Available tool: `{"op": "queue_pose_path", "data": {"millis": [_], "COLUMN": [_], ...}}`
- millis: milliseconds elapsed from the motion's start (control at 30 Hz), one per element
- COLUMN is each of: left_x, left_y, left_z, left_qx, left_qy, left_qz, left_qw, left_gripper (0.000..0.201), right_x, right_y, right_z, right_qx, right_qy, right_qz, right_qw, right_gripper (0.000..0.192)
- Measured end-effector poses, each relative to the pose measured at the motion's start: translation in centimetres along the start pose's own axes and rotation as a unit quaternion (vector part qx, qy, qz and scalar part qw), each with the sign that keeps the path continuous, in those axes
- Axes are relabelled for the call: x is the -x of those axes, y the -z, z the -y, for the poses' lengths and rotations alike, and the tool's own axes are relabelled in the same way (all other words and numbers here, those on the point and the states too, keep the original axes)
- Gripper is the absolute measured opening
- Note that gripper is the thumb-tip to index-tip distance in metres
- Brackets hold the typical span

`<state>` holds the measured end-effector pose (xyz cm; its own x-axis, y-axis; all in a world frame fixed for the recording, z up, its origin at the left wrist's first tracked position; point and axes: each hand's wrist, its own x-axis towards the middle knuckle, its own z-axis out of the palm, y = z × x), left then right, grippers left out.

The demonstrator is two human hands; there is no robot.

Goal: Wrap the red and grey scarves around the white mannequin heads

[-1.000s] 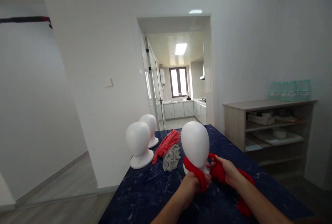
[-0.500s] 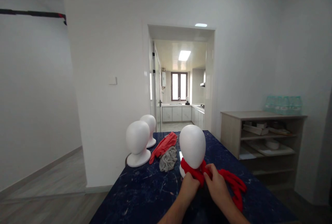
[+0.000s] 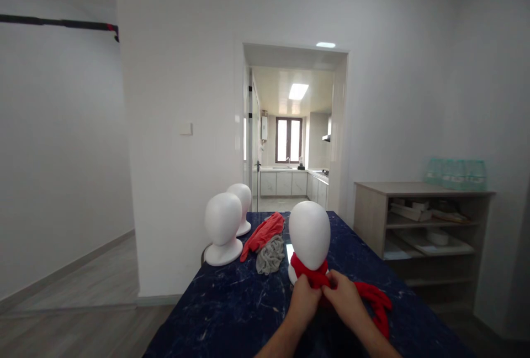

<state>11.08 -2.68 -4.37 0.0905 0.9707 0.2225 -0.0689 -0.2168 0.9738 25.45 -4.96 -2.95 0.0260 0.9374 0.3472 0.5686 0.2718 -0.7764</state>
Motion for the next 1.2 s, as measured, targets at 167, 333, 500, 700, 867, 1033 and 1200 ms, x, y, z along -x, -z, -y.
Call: {"op": "queue_pose_path", "data": {"millis": [167,333,500,700,867,1033,1200], "left_x": [-0.8,-0.4,-0.3,0.0,0.1,0.2,0.5], "left_y": [0.5,0.1,-0.2,-0.2,0.0,0.1,0.2], "left_z": [0.5,0.2,0.3,0.2,0.1,0.4,0.3], "left_qx": [0.132,0.265,0.328,0.33,0.326,0.298,0.277], "left_qy": [0.029,0.065,0.086,0.107,0.109,0.13,0.136], "left_qz": [-0.011,-0.009,0.005,-0.005,0.014,0.039,0.085], "left_qw": [0.991,0.962,0.941,0.938,0.939,0.945,0.947], "left_gripper": [0.025,0.011,0.024,0.03,0.031,0.042,0.054], "right_x": [-0.6,-0.1,2.1,3.7,4.6,6.0,5.9], "right_y": [1.1,1.9,0.9,-1.7,-1.4,1.9,5.2], "right_z": [-2.4,-2.6,-2.0,-2.5,-1.7,-0.9,-1.4], "right_qx": [0.167,0.271,0.221,0.112,0.03,-0.039,-0.13], "right_qy": [-0.017,0.049,0.183,0.118,0.071,0.09,0.032], "right_qz": [-0.043,-0.077,-0.021,-0.008,-0.009,-0.019,0.07], "right_qw": [0.985,0.958,0.958,0.987,0.997,0.995,0.988], "right_gripper": [0.018,0.033,0.064,0.071,0.041,0.036,0.05]}}
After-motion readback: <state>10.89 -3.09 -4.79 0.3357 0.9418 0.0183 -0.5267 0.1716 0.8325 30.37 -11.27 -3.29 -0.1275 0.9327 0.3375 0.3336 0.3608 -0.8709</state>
